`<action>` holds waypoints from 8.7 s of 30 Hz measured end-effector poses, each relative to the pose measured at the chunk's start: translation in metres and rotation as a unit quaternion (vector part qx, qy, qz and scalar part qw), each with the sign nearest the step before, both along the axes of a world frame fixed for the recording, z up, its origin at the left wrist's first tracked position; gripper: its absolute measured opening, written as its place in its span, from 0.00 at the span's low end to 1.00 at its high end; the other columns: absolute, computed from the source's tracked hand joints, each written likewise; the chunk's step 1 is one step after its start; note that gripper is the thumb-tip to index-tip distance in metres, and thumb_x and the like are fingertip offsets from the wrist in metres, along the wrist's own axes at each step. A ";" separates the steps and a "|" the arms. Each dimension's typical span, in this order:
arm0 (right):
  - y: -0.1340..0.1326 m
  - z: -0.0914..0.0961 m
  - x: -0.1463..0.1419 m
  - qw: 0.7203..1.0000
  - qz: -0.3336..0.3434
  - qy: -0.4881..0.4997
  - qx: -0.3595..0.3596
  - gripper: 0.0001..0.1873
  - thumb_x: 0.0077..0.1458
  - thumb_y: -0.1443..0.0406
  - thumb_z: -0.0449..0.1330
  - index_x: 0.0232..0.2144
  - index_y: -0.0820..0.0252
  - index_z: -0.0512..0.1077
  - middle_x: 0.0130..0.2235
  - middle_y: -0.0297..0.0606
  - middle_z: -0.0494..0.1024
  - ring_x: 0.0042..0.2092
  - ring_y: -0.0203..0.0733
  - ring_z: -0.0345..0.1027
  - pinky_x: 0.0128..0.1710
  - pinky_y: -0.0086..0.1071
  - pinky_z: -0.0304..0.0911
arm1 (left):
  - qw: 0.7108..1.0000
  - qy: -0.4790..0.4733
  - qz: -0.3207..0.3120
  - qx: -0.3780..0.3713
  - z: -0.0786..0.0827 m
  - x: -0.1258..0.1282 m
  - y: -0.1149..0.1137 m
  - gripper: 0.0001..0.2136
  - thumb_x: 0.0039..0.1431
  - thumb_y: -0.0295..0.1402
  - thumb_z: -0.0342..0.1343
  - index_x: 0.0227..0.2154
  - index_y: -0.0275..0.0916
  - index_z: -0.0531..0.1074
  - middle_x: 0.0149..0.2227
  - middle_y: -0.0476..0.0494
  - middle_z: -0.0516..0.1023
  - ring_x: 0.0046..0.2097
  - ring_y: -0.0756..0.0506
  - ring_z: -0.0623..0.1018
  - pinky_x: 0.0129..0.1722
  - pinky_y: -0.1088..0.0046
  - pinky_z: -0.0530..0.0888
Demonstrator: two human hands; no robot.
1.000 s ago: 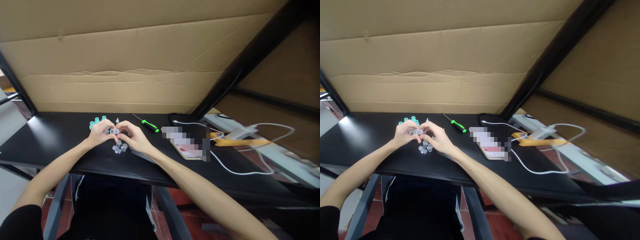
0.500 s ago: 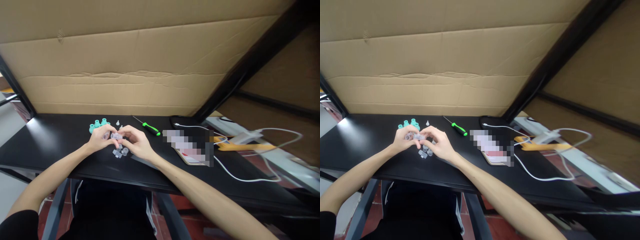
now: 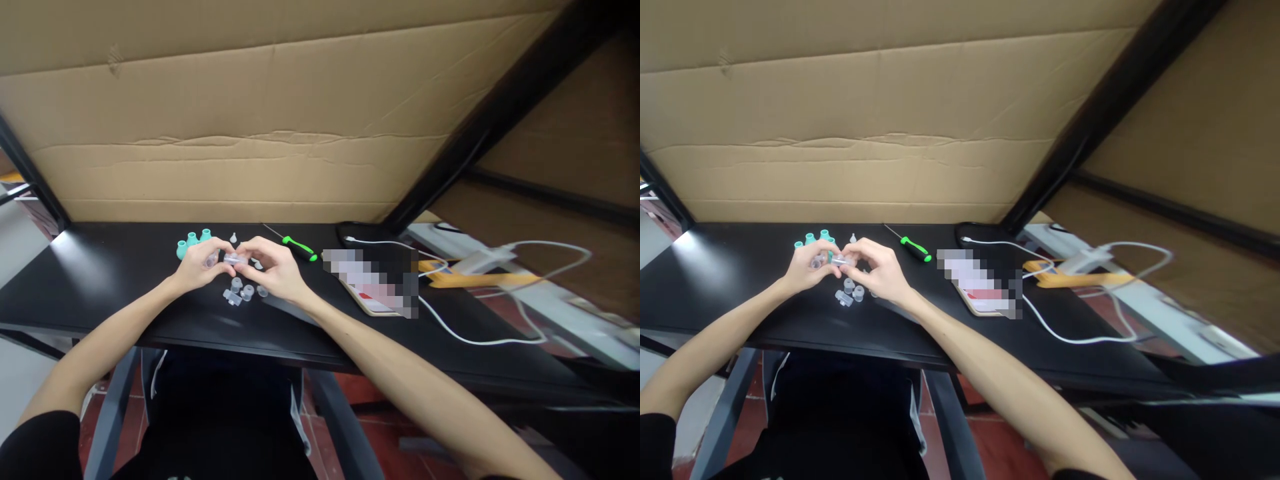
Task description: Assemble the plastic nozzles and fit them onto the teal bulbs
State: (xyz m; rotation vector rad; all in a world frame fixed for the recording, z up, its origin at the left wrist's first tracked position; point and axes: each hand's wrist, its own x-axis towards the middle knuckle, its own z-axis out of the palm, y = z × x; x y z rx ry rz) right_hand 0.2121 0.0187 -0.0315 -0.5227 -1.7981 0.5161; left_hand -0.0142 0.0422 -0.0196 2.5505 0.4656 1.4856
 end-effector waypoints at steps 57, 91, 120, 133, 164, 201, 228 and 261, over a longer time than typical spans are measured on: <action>0.009 -0.010 -0.003 0.999 -0.011 0.016 0.041 0.12 0.67 0.53 0.73 0.44 0.52 0.82 0.39 0.36 0.85 0.35 0.41 0.80 0.37 0.37 0.77 | 0.998 0.002 -0.006 0.056 -0.001 -0.003 0.009 0.13 0.75 0.44 0.66 0.46 0.39 0.78 0.39 0.45 0.84 0.34 0.49 0.79 0.38 0.73 0.76; 0.002 -0.010 -0.007 0.991 0.051 0.050 -0.111 0.19 0.65 0.47 0.73 0.46 0.53 0.80 0.39 0.36 0.84 0.38 0.42 0.81 0.43 0.39 0.80 | 0.994 0.014 0.037 0.104 -0.001 -0.001 0.007 0.15 0.76 0.47 0.64 0.43 0.39 0.77 0.34 0.47 0.83 0.33 0.50 0.80 0.35 0.75 0.75; -0.002 -0.011 -0.004 0.996 0.037 -0.029 -0.075 0.23 0.65 0.47 0.72 0.54 0.49 0.75 0.41 0.35 0.86 0.41 0.44 0.83 0.45 0.40 0.82 | 0.987 -0.015 0.046 0.155 0.003 0.001 -0.002 0.10 0.76 0.41 0.65 0.46 0.40 0.75 0.37 0.48 0.84 0.29 0.52 0.75 0.33 0.77 0.73; -0.017 -0.003 0.001 0.999 0.008 -0.038 -0.031 0.15 0.70 0.51 0.70 0.49 0.49 0.75 0.38 0.34 0.87 0.36 0.42 0.84 0.38 0.35 0.78 | 0.988 -0.007 0.034 0.147 0.006 0.003 -0.010 0.09 0.78 0.40 0.63 0.46 0.40 0.74 0.37 0.49 0.85 0.24 0.55 0.71 0.27 0.79 0.71; 0.001 0.003 0.007 0.993 -0.113 -0.011 0.026 0.13 0.73 0.50 0.65 0.45 0.51 0.78 0.37 0.34 0.84 0.33 0.41 0.76 0.35 0.35 0.70 | 0.996 -0.014 0.022 0.082 -0.001 -0.002 0.011 0.28 0.69 0.53 0.68 0.62 0.42 0.71 0.39 0.50 0.84 0.26 0.55 0.72 0.33 0.78 0.75; -0.002 0.021 0.020 0.988 -0.118 -0.102 0.012 0.13 0.65 0.52 0.72 0.37 0.54 0.84 0.33 0.35 0.89 0.33 0.43 0.82 0.37 0.35 0.76 | 0.996 0.074 0.037 -0.043 -0.001 0.006 0.001 0.25 0.76 0.59 0.57 0.54 0.40 0.74 0.32 0.50 0.78 0.32 0.46 0.78 0.38 0.69 0.75; 0.012 0.008 0.029 0.906 -0.145 -0.385 -0.100 0.06 0.59 0.73 0.70 0.35 0.57 0.82 0.31 0.34 0.84 0.32 0.41 0.77 0.35 0.32 0.64 | 0.995 0.075 0.062 -0.023 0.003 0.002 -0.005 0.09 0.75 0.39 0.63 0.49 0.40 0.75 0.44 0.43 0.86 0.39 0.45 0.85 0.41 0.70 0.79; -0.020 0.028 0.009 0.992 -0.067 0.052 -0.096 0.16 0.61 0.47 0.75 0.36 0.50 0.84 0.40 0.38 0.89 0.42 0.47 0.83 0.44 0.44 0.82 | 0.993 0.040 0.097 0.048 0.007 0.008 -0.008 0.04 0.69 0.29 0.68 0.43 0.40 0.79 0.39 0.47 0.80 0.40 0.46 0.80 0.43 0.70 0.79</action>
